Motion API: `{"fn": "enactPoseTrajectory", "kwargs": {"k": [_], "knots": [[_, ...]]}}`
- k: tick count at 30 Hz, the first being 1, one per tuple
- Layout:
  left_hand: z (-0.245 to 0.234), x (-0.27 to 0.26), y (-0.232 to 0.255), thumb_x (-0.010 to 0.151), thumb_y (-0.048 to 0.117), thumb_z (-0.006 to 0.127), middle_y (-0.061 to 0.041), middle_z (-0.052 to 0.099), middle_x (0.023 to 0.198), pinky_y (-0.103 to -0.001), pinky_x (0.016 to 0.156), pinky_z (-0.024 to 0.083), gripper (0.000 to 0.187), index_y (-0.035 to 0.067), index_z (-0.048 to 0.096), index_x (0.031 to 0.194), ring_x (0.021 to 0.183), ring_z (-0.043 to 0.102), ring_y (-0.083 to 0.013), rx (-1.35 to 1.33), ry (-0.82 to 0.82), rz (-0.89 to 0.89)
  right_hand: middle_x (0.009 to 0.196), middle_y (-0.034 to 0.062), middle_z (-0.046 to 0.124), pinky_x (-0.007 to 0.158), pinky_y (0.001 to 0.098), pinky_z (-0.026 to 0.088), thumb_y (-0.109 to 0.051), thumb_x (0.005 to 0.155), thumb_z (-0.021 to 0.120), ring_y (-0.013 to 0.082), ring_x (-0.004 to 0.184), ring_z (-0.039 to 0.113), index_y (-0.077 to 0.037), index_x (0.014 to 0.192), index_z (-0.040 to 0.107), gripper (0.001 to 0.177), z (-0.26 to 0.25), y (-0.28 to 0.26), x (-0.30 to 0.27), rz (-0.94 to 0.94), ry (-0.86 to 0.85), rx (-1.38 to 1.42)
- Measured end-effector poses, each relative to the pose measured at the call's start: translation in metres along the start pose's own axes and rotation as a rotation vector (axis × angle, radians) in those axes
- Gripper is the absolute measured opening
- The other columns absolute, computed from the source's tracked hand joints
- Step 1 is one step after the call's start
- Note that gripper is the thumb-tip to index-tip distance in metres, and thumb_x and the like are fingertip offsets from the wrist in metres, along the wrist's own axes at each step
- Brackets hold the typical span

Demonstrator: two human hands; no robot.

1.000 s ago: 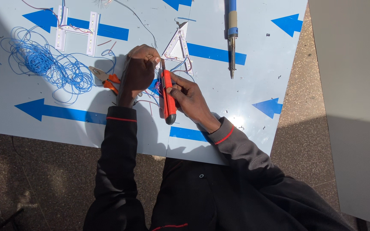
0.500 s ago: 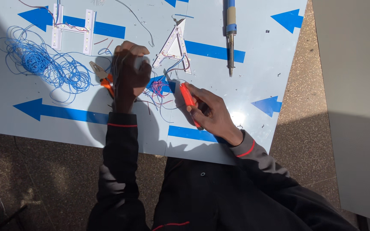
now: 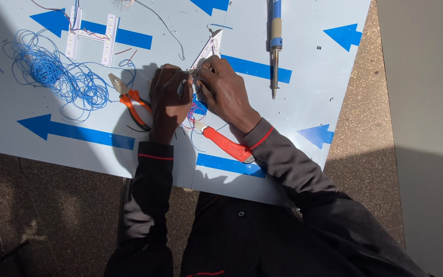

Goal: The person uses a soldering iron to connect wires to a strip of LED lights mounted on a white board. They also use pliers to strip wire insulation and a utility knife to cut the wires while working on the electrical assembly.

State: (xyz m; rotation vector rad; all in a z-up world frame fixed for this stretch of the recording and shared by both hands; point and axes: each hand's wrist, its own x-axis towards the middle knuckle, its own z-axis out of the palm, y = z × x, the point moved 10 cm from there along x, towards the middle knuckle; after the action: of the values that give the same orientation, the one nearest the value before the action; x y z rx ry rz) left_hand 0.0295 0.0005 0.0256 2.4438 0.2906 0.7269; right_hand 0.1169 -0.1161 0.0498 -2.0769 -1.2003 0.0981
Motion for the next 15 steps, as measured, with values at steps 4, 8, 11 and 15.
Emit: {"fn": "enactPoseTrajectory", "kwargs": {"k": [4,8,11,15], "knots": [[0.004,-0.001,-0.006,0.101,0.011,0.081,-0.002,0.065,0.104,-0.044,0.079,0.056,0.007,0.016,0.079,0.106,0.094,0.068,-0.0320,0.017,0.043,-0.036,0.105,0.0087,0.061,0.065,0.0418,0.059,-0.016,0.106,0.079,0.0299,0.093,0.067,-0.010,0.108,0.086,0.010,0.015,0.007,0.008,-0.032,-0.006,-0.044],[0.001,-0.003,-0.002,0.100,0.001,0.080,-0.007,0.067,0.101,-0.038,0.076,0.055,0.010,0.010,0.078,0.101,0.089,0.070,-0.0327,-0.013,0.123,0.039,0.102,0.0081,0.058,0.063,0.0392,0.056,-0.022,0.110,0.075,0.0282,0.090,0.064,-0.010,0.107,0.083,0.015,0.024,0.019,0.008,-0.024,0.002,-0.023],[-0.001,0.002,0.004,0.098,0.001,0.082,-0.006,0.065,0.098,-0.038,0.071,0.054,0.010,0.010,0.078,0.100,0.084,0.068,-0.0328,0.008,0.124,0.078,0.102,0.0079,0.059,0.062,0.0372,0.056,-0.025,0.111,0.073,0.0260,0.089,0.064,-0.009,0.106,0.082,0.019,0.026,0.022,0.009,-0.030,-0.006,-0.068],[-0.007,0.008,0.016,0.096,0.004,0.080,-0.002,0.064,0.095,-0.033,0.070,0.051,0.008,0.012,0.078,0.095,0.081,0.066,-0.0253,0.058,0.113,0.144,0.104,0.0077,0.058,0.060,0.0379,0.056,-0.024,0.110,0.071,0.0275,0.090,0.065,-0.006,0.108,0.079,0.019,0.026,0.020,0.010,-0.038,-0.031,-0.082]]}}
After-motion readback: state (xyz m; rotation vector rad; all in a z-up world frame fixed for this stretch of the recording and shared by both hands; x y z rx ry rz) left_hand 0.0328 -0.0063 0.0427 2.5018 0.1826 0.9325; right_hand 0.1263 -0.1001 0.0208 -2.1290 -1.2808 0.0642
